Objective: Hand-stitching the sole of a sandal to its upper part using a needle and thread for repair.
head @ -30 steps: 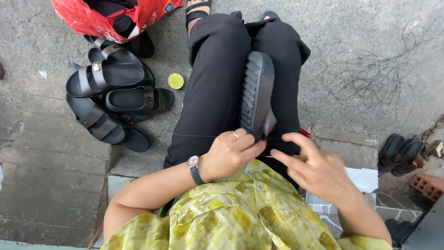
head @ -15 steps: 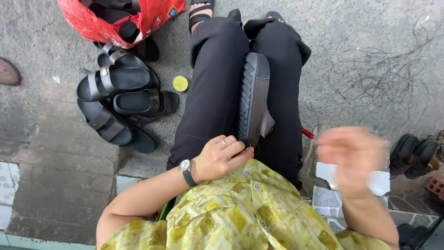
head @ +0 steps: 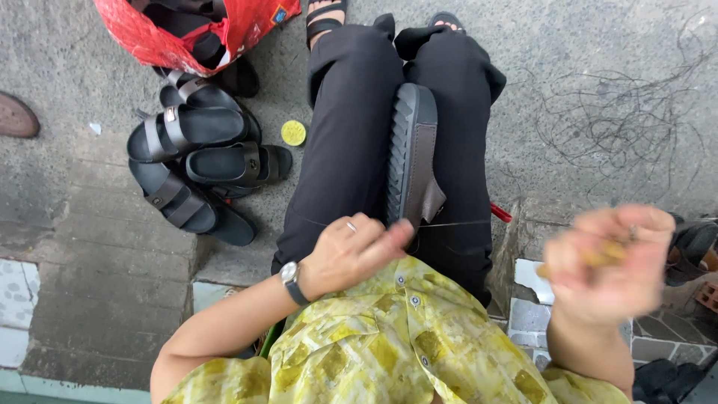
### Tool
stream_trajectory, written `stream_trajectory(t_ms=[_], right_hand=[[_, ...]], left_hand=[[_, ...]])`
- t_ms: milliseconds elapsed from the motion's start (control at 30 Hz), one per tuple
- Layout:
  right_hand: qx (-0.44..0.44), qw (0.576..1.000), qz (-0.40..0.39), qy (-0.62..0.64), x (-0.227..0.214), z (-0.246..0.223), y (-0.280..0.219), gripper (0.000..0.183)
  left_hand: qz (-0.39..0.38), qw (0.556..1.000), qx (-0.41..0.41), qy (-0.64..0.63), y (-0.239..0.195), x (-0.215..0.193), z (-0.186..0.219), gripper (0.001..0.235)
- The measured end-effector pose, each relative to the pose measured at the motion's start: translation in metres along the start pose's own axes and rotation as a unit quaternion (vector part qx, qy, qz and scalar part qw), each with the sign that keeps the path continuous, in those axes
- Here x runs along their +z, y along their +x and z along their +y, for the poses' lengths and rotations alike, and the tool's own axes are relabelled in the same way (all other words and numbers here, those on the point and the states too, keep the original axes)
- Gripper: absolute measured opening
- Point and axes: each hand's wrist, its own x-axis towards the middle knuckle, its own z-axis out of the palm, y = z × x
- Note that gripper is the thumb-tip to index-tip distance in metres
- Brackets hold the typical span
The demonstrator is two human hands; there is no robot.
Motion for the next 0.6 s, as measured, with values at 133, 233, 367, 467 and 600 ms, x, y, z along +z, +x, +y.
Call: stream_trajectory(t_ms=[133,233,367,467,600], right_hand=[[-0.086,0.948,-0.188,-0.241,0.027,0.039,0.025,0.073],[-0.102,0.707,-0.251,-0.653,0.063,0.036,0.022,0.077],[-0.086,0.776,-0.291,-0.554,0.047,0.043,0.008,0.028],[-0.042,0.827,-0.290,-0.480,0.046,0.049,0.010,0.020],[-0.033,0.854,-0.283,-0.436,0.041,0.075,0.023,0.018]], left_hand=[[-0.174,0.963,-0.124,0.164,0.008,-0.014,0.004,0.066],[-0.218,0.961,-0.171,0.010,0.014,-0.021,0.003,0.037],[-0.115,0.833,-0.284,-0.461,0.036,-0.031,-0.017,0.026],[-0.104,0.786,-0.309,-0.525,0.060,-0.023,-0.040,0.039],[0.041,0.656,-0.459,-0.598,0.077,0.012,-0.074,0.052]])
